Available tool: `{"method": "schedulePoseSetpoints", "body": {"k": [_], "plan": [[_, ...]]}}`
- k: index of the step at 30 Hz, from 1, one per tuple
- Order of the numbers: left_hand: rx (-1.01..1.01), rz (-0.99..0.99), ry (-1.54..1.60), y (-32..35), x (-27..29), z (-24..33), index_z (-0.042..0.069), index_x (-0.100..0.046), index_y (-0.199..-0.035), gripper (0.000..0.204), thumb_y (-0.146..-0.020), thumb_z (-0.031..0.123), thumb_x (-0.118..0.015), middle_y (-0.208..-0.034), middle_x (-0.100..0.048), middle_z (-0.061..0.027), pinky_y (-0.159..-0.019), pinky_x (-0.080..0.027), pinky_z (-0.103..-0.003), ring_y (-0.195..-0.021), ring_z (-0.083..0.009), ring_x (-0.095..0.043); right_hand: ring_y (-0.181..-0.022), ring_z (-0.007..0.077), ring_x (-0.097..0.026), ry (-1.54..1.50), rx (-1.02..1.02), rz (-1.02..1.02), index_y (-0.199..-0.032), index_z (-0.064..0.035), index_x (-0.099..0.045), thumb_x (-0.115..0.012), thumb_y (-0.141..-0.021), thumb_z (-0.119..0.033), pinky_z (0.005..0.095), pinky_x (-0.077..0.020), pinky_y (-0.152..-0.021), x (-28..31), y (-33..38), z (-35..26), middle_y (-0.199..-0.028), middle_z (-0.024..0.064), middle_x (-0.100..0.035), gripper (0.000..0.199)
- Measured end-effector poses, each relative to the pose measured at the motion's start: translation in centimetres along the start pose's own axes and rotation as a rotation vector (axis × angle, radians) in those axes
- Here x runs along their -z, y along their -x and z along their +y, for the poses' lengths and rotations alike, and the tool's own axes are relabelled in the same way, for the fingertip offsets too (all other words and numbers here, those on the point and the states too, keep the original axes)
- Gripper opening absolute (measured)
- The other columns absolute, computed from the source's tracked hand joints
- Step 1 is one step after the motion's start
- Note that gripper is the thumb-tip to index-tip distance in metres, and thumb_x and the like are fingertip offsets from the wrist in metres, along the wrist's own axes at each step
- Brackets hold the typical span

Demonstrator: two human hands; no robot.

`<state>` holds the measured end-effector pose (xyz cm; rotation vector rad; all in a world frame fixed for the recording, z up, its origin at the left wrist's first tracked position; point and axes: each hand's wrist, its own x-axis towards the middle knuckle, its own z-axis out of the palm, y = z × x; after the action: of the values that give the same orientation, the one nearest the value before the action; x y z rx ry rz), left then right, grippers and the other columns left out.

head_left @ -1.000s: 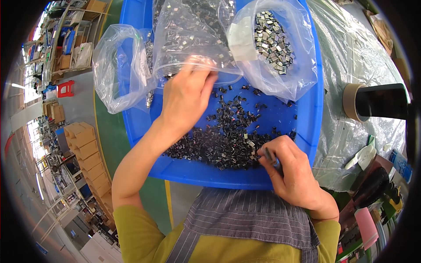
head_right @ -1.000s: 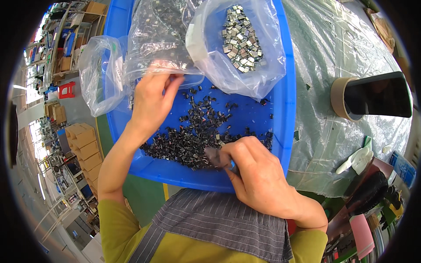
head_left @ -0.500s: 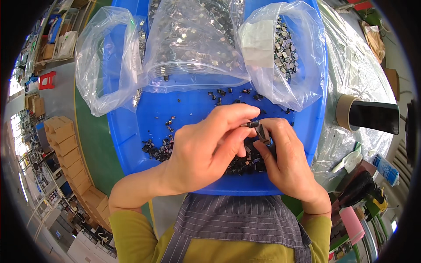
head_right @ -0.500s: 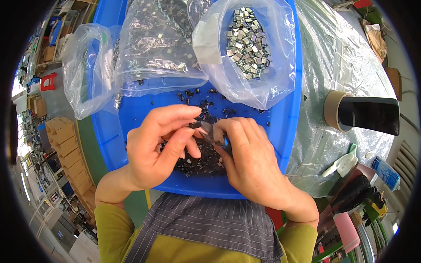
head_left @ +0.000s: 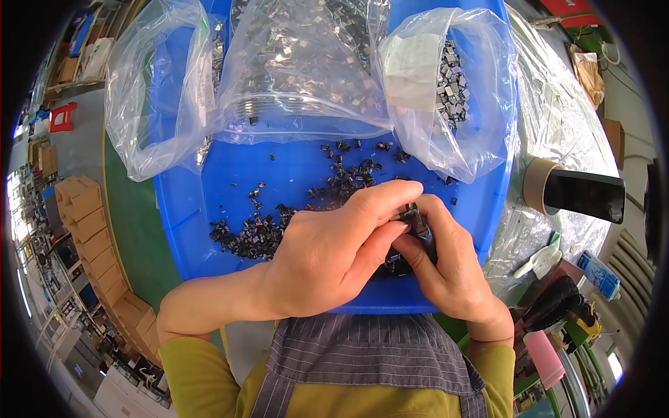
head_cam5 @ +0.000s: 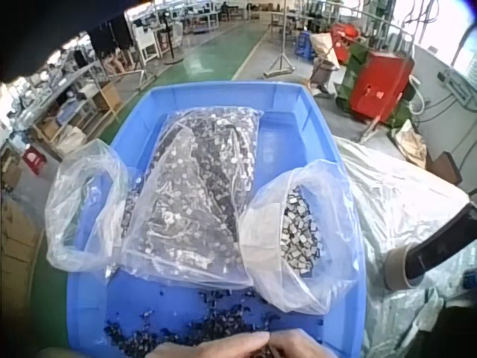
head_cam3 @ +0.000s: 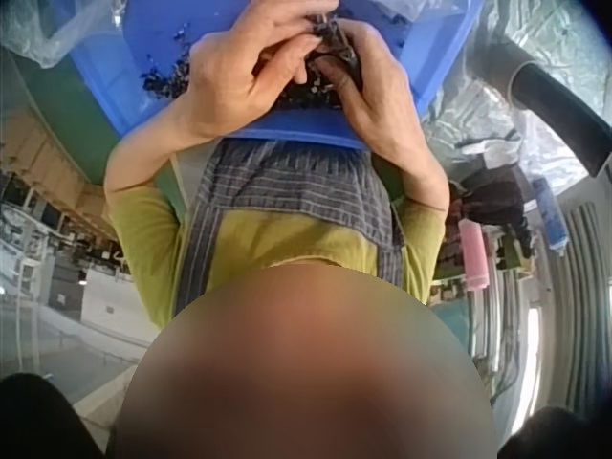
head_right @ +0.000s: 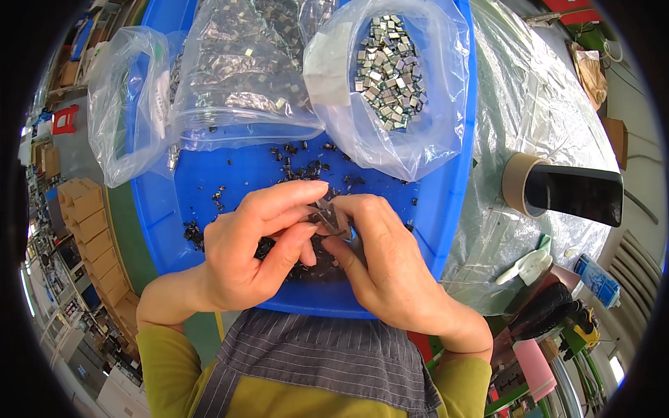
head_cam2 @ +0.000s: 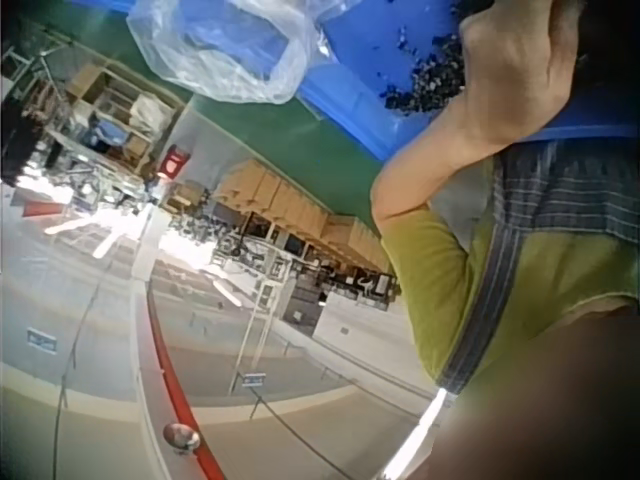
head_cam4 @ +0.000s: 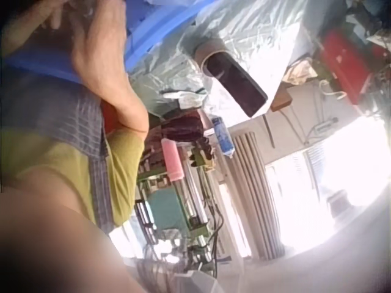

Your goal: Using pliers to trim or cut small black plastic components at a factory workbench.

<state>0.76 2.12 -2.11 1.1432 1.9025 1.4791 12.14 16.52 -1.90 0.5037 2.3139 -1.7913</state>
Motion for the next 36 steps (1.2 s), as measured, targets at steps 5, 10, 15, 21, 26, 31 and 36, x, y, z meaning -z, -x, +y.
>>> {"method": "schedulePoseSetpoints", "body": {"k": [5, 10, 15, 21, 26, 31, 36], "plan": [[-0.012, -0.001, -0.014, -0.07, -0.10, 0.08, -0.005, -0.049, -0.123, 0.036, -0.088, -0.008, -0.056, -0.088, -0.069, -0.0129, -0.054, -0.050, -0.021, -0.061, -0.0110, -0.065, -0.088, 0.0336, -0.055, 0.005, 0.023, 0.009, -0.113, -0.0011, -0.048, -0.063, -0.082, 0.002, 0.0389, -0.0456, -0.076, -0.01, 0.03, 0.20, -0.096, 0.0158, -0.054, 0.034], [0.007, -0.008, -0.004, -0.05, -0.01, 0.18, -0.005, -0.049, -0.124, 0.036, -0.088, -0.008, -0.055, -0.089, -0.069, -0.0130, -0.054, -0.050, -0.021, -0.061, -0.0107, -0.064, -0.088, 0.0336, -0.055, 0.018, 0.017, 0.019, -0.112, -0.0011, -0.049, -0.063, -0.082, 0.002, 0.0390, -0.0455, -0.076, -0.03, 0.03, 0.15, -0.095, 0.0154, -0.054, 0.034], [0.046, -0.042, 0.032, -0.11, 0.24, 0.30, -0.005, -0.048, -0.124, 0.036, -0.088, -0.009, -0.055, -0.089, -0.069, -0.0136, -0.054, -0.050, -0.021, -0.061, -0.0104, -0.064, -0.087, 0.0336, -0.055, 0.014, 0.042, 0.032, -0.112, -0.0010, -0.049, -0.064, -0.082, 0.002, 0.0391, -0.0454, -0.076, -0.07, 0.07, 0.26, -0.095, 0.0154, -0.054, 0.034], [0.044, -0.047, 0.029, -0.06, 0.16, 0.16, -0.006, -0.048, -0.125, 0.037, -0.088, -0.009, -0.054, -0.090, -0.069, -0.0138, -0.054, -0.050, -0.020, -0.061, -0.0101, -0.064, -0.086, 0.0337, -0.055, 0.037, 0.045, 0.032, -0.111, -0.0006, -0.049, -0.064, -0.082, 0.001, 0.0395, -0.0453, -0.075, -0.11, 0.04, 0.29, -0.093, 0.0156, -0.054, 0.033], [0.050, -0.027, 0.034, -0.04, -0.01, 0.10, -0.006, -0.047, -0.125, 0.037, -0.089, -0.010, -0.054, -0.090, -0.069, -0.0138, -0.054, -0.050, -0.020, -0.061, -0.0099, -0.063, -0.085, 0.0339, -0.055, 0.066, 0.041, 0.034, -0.111, -0.0005, -0.049, -0.063, -0.083, 0.000, 0.0395, -0.0455, -0.074, -0.06, 0.00, 0.31, -0.093, 0.0159, -0.054, 0.032], [0.064, -0.035, 0.055, -0.04, 0.03, 0.16, -0.006, -0.047, -0.125, 0.037, -0.089, -0.009, -0.053, -0.089, -0.069, -0.0134, -0.054, -0.050, -0.020, -0.060, -0.0097, -0.063, -0.086, 0.0341, -0.055, 0.048, 0.043, 0.039, -0.111, -0.0007, -0.049, -0.063, -0.084, -0.001, 0.0394, -0.0458, -0.073, -0.11, 0.03, 0.40, -0.093, 0.0159, -0.054, 0.031], [0.070, -0.027, 0.086, -0.05, -0.11, 0.08, -0.006, -0.047, -0.125, 0.036, -0.089, -0.009, -0.053, -0.088, -0.069, -0.0131, -0.054, -0.050, -0.020, -0.060, -0.0095, -0.063, -0.086, 0.0340, -0.055, 0.045, 0.037, 0.040, -0.111, -0.0009, -0.049, -0.064, -0.084, -0.001, 0.0392, -0.0459, -0.073, -0.10, 0.02, 0.39, -0.094, 0.0158, -0.054, 0.031]]}}
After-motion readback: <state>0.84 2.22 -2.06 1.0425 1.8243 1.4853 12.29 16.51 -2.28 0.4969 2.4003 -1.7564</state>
